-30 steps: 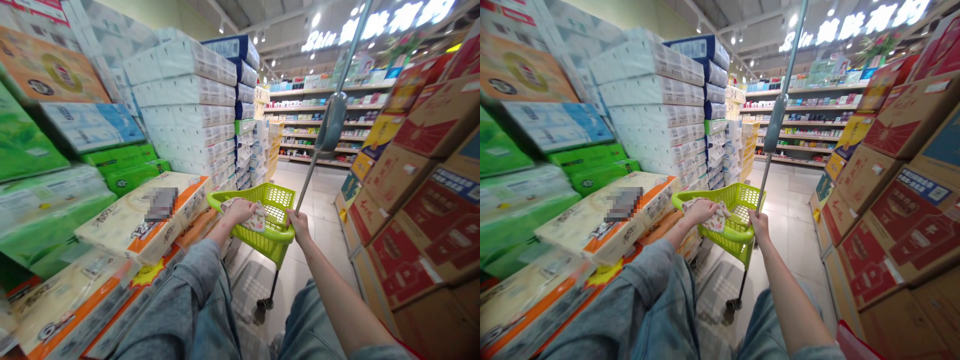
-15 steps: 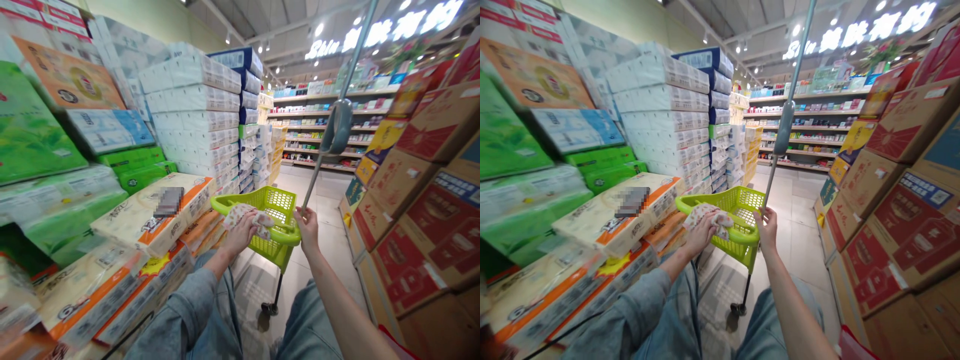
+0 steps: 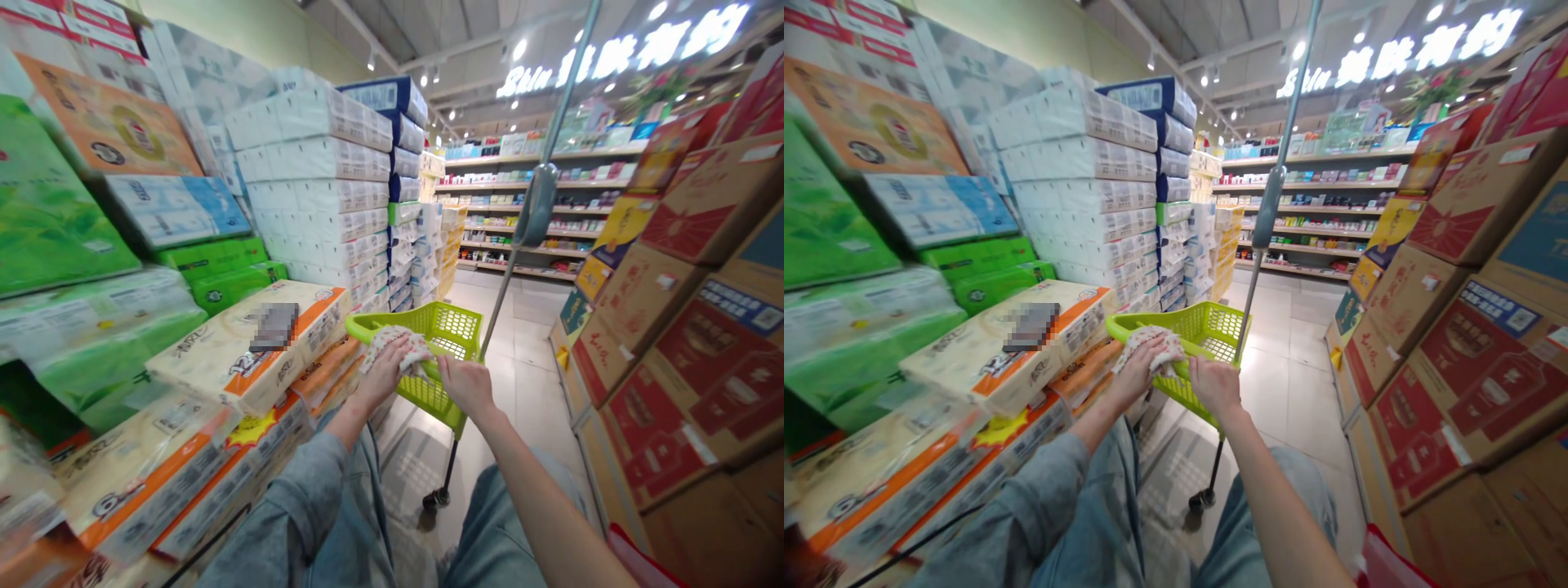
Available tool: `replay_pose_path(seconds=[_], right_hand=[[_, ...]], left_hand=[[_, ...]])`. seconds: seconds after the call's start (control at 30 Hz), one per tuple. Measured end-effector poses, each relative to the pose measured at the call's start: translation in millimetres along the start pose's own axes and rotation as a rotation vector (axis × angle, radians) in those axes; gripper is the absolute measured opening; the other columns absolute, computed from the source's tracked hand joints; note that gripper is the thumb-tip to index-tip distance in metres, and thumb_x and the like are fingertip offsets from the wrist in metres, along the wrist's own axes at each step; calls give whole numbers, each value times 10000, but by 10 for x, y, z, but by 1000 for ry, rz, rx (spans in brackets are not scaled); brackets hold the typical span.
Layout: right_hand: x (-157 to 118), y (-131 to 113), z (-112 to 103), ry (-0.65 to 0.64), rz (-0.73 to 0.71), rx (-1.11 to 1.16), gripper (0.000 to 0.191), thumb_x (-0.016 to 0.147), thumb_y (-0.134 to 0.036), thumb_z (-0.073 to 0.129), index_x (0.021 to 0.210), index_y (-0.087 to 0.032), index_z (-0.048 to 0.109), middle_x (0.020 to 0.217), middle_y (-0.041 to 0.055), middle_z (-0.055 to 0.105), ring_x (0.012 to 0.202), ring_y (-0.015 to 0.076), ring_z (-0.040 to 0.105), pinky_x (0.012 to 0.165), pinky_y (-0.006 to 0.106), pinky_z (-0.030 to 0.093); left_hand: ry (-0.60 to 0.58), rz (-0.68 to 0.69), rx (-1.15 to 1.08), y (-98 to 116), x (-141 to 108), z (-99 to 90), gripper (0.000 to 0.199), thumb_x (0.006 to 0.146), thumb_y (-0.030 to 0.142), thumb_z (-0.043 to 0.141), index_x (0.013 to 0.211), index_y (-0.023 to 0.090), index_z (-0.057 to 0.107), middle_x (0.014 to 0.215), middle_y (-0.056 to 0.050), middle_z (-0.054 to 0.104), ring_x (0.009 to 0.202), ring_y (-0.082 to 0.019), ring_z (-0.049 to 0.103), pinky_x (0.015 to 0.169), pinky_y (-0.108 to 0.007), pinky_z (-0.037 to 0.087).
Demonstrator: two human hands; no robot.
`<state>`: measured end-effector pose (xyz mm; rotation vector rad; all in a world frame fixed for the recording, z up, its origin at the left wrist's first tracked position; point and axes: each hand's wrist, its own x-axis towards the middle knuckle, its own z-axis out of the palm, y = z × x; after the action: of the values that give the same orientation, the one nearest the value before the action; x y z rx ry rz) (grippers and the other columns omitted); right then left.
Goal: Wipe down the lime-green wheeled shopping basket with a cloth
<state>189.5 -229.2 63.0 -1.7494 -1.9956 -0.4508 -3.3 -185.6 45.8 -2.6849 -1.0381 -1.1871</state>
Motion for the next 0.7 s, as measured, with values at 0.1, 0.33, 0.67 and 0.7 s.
replay_pose_path(seconds=[0.1,0.33,0.67,0.7], right_hand=[[22,-28,-5,-16,-41,-12,482,940,-358,210,754,-177,616,621,64,658,520,130,560,500,250,228],[49,-180,14,-6,36,3,444,932,-323,232,738,-165,599,610,76,650,527,149,583,491,246,255],[58,-52,95,19,-27,1,457,928,-351,243,730,-163,610,608,76,649,518,128,568,496,237,258],[57,-42,105,21,-33,6,459,928,-350,247,725,-162,614,605,75,648,522,129,569,502,237,270]], left_hand=[[-5,-98,40,-212,213,-177,350,909,251,333,1212,183,495,1263,-85,519,1215,-180,425,1058,-385,318],[97,-338,164,-406,272,-102,398,933,325,259,1021,133,597,1063,-111,613,1093,-211,506,997,-406,373],[-5,-78,124,-115,130,-130,413,927,314,274,1264,180,471,1303,-82,498,1254,-181,390,1067,-372,309],[-27,-109,147,-151,226,-170,411,929,324,262,1211,172,520,1247,-83,543,1216,-181,429,1053,-362,322]])
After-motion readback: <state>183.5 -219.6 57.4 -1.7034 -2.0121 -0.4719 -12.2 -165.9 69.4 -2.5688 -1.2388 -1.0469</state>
